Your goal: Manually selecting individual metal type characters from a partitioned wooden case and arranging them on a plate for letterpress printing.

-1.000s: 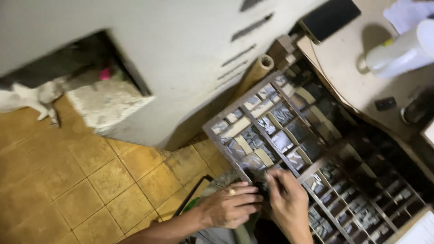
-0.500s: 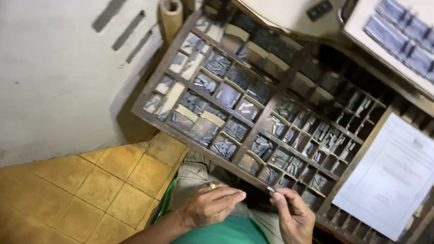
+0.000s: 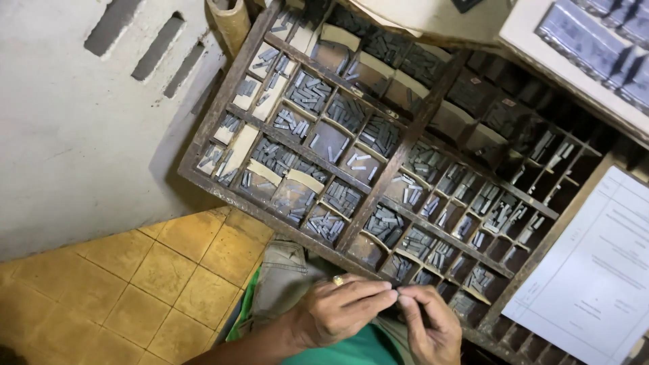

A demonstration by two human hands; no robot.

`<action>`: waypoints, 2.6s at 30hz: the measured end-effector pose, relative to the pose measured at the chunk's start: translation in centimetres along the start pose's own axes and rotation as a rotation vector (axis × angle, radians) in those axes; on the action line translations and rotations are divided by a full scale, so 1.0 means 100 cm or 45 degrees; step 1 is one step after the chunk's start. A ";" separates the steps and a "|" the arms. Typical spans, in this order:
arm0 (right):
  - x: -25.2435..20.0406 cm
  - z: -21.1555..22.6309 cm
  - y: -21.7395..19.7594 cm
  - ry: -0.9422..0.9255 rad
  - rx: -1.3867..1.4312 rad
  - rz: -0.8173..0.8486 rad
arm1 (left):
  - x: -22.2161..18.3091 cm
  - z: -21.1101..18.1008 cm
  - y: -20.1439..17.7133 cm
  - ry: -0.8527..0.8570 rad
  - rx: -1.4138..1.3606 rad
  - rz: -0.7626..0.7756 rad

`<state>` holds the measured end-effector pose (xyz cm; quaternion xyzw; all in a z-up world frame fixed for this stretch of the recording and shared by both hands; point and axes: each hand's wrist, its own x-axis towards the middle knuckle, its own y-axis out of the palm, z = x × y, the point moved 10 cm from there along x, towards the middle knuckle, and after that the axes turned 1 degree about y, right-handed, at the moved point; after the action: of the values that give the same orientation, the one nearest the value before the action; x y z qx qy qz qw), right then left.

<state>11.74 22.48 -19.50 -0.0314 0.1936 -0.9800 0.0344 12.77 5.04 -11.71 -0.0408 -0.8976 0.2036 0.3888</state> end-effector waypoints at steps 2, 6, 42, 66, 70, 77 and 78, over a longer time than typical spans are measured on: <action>0.003 0.009 0.005 -0.101 -0.049 0.066 | 0.003 0.002 0.000 0.012 0.037 0.004; 0.002 0.004 0.009 -0.013 -0.099 0.060 | 0.000 0.001 0.005 0.084 0.162 0.061; 0.055 0.016 0.056 -0.307 -0.967 0.020 | 0.004 0.080 -0.042 0.007 0.532 -0.170; 0.095 0.034 0.039 -0.342 -0.873 0.014 | -0.006 0.083 -0.040 0.007 0.655 -0.177; 0.092 0.029 0.015 -0.225 -0.540 -0.059 | -0.012 0.087 -0.037 0.010 0.626 -0.200; 0.051 0.006 -0.006 -0.252 -0.572 -0.059 | -0.016 0.092 -0.033 -0.030 0.623 -0.211; 0.049 0.008 0.000 -0.246 -0.598 -0.024 | -0.017 0.093 -0.031 -0.031 0.626 -0.208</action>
<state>6.91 21.74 -18.50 -0.1337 0.4114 -0.9009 0.0355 7.59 -1.34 -17.38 0.1300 -0.8261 0.3840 0.3913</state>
